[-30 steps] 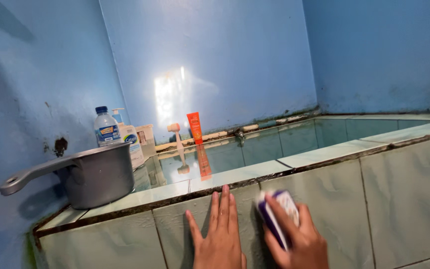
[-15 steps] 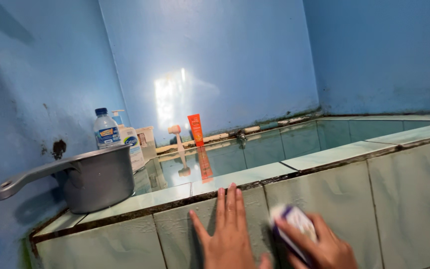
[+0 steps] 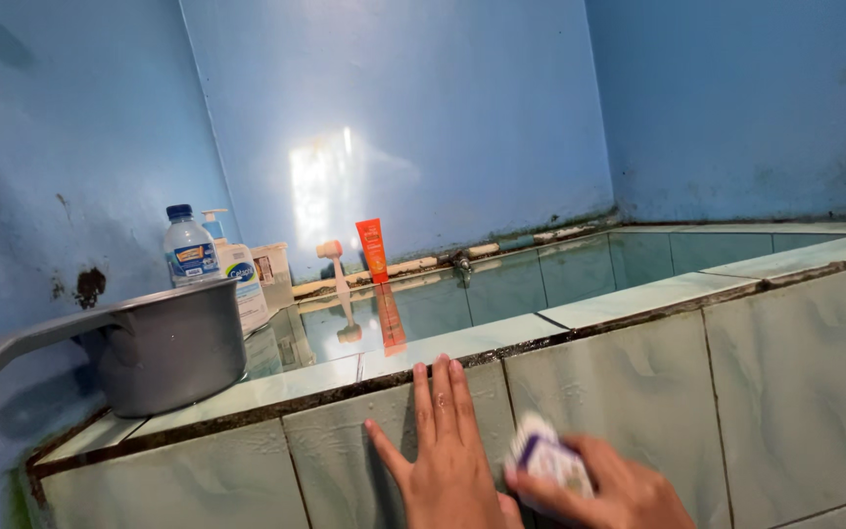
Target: The person uses a purple scrub brush to scrub the tiled wall of a bathtub. They move the brush back and forth across the tiles, focusing on the grout lines and the surface of the tiles.
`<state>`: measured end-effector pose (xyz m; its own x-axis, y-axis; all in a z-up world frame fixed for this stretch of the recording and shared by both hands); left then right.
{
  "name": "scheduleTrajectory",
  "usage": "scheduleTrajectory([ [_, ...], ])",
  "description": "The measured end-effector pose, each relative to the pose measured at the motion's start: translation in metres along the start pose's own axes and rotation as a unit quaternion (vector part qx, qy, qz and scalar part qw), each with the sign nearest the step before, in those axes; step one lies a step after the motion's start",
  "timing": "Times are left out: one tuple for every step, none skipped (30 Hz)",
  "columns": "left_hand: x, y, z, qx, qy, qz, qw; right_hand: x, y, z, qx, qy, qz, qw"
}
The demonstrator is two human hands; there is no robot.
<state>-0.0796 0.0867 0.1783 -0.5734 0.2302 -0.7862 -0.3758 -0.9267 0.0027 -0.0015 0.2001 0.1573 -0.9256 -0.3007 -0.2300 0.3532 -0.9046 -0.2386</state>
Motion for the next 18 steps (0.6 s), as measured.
scheduleTrajectory([
  [0.000, -0.001, -0.001, -0.003, 0.012, 0.006, 1.000, -0.005, 0.002, 0.001, -0.017, -0.020, 0.013, 1.000],
  [0.000, -0.001, -0.002, -0.005, 0.026, 0.012, 1.000, -0.009, 0.002, 0.001, -0.032, -0.040, 0.026, 0.998],
  [0.003, -0.002, -0.003, -0.008, 0.039, 0.019, 0.999, -0.012, -0.004, 0.002, -0.048, -0.060, 0.040, 0.996],
  [0.004, -0.002, -0.004, -0.007, 0.032, 0.018, 0.999, -0.005, -0.020, 0.007, -0.015, -0.046, 0.033, 0.998],
  [0.006, -0.001, -0.005, -0.006, 0.026, 0.016, 1.000, 0.007, -0.036, 0.012, 0.018, -0.032, 0.026, 0.999],
  [0.009, 0.001, -0.006, -0.005, 0.020, 0.016, 1.000, 0.017, -0.049, 0.009, 0.051, -0.018, 0.020, 0.998],
  [0.015, 0.004, -0.007, 0.003, 0.023, 0.024, 0.999, 0.022, -0.052, -0.001, 0.058, -0.014, 0.029, 0.998],
  [0.019, 0.008, -0.006, 0.008, 0.022, 0.031, 0.999, 0.026, -0.052, -0.010, 0.055, -0.016, 0.033, 0.998],
  [0.024, 0.010, -0.004, 0.013, 0.020, 0.038, 0.999, 0.027, -0.046, -0.023, 0.040, -0.018, 0.029, 0.999],
  [0.010, 0.008, -0.001, 0.035, -0.097, 0.054, 0.993, 0.029, -0.036, -0.035, 0.025, -0.016, 0.018, 0.999],
  [-0.004, 0.004, -0.002, 0.055, -0.214, 0.070, 0.973, 0.032, -0.026, -0.046, 0.016, -0.003, -0.001, 1.000],
  [-0.019, 0.002, -0.006, 0.072, -0.330, 0.087, 0.937, 0.038, -0.021, -0.052, 0.025, 0.030, -0.024, 0.999],
  [-0.006, 0.008, 0.004, 0.065, -0.251, 0.066, 0.963, 0.039, -0.024, -0.052, 0.044, 0.048, -0.037, 0.997],
  [0.011, 0.012, 0.008, 0.054, -0.167, 0.042, 0.984, 0.037, -0.027, -0.051, 0.058, 0.054, -0.045, 0.996],
  [0.027, 0.016, 0.010, 0.040, -0.082, 0.019, 0.996, 0.030, -0.032, -0.049, 0.078, 0.029, -0.041, 0.996],
  [0.033, 0.017, 0.010, 0.036, -0.068, 0.026, 0.997, 0.024, -0.033, -0.041, 0.038, 0.010, -0.018, 0.999],
  [0.038, 0.018, 0.011, 0.032, -0.055, 0.032, 0.997, 0.020, -0.044, -0.027, -0.001, -0.009, 0.005, 1.000],
  [0.043, 0.019, 0.012, 0.029, -0.042, 0.039, 0.998, 0.019, -0.046, -0.018, -0.040, -0.027, 0.027, 0.998],
])
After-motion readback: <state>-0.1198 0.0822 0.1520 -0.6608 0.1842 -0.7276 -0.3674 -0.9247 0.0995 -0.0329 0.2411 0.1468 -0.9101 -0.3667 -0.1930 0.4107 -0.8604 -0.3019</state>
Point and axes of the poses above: each hand's wrist, its own z-axis towards the middle knuckle, its own x-axis out of the palm, y = z × x, the point moved 8 cm from there along z, towards the middle knuckle, and after that the axes turned 6 degrees about -y, right-handed, at the moved point
